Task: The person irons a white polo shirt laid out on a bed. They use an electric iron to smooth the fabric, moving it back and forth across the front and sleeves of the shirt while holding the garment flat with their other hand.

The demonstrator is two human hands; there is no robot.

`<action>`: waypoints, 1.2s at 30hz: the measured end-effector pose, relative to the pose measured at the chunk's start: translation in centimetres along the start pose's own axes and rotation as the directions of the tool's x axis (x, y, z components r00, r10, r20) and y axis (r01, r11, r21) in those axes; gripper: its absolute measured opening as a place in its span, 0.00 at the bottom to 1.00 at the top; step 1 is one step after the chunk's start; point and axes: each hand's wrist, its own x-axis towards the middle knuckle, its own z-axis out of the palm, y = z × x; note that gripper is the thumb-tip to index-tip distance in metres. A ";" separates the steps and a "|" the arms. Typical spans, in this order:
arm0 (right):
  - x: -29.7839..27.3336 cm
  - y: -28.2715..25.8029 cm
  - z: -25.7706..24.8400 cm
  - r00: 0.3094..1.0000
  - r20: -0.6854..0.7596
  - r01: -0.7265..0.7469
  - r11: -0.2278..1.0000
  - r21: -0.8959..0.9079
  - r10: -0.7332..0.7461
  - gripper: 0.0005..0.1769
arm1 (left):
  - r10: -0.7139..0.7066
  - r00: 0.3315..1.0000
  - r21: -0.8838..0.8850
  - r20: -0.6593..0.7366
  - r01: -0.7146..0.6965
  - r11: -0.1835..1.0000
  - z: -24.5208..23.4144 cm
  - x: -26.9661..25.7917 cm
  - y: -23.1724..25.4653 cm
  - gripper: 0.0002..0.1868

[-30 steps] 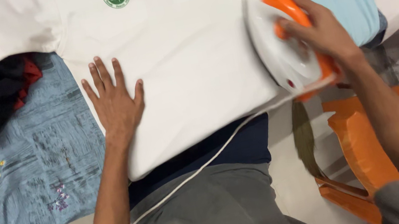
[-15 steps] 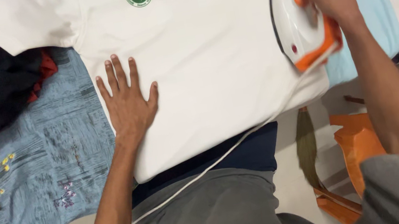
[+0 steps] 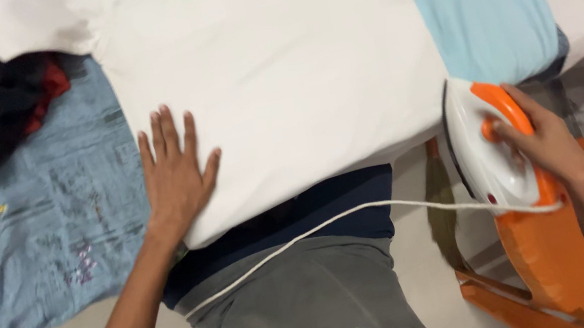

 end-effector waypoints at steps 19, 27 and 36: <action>10.9 -34.2 24.2 0.650 0.127 0.602 0.610 0.515 -0.749 0.39 | -0.149 0.987 0.037 -0.055 0.151 0.988 -1.6 -9.3 1.3 0.39; 23.5 -43.0 29.1 0.719 -0.036 0.675 0.686 0.272 -0.694 0.38 | -0.168 0.982 -0.062 -0.089 0.163 0.985 -1.5 -9.1 0.6 0.40; 38.5 -46.5 30.8 0.748 0.069 0.648 0.749 0.138 -0.660 0.17 | -0.177 0.980 -0.078 -0.086 0.171 0.982 -1.3 -8.9 0.4 0.40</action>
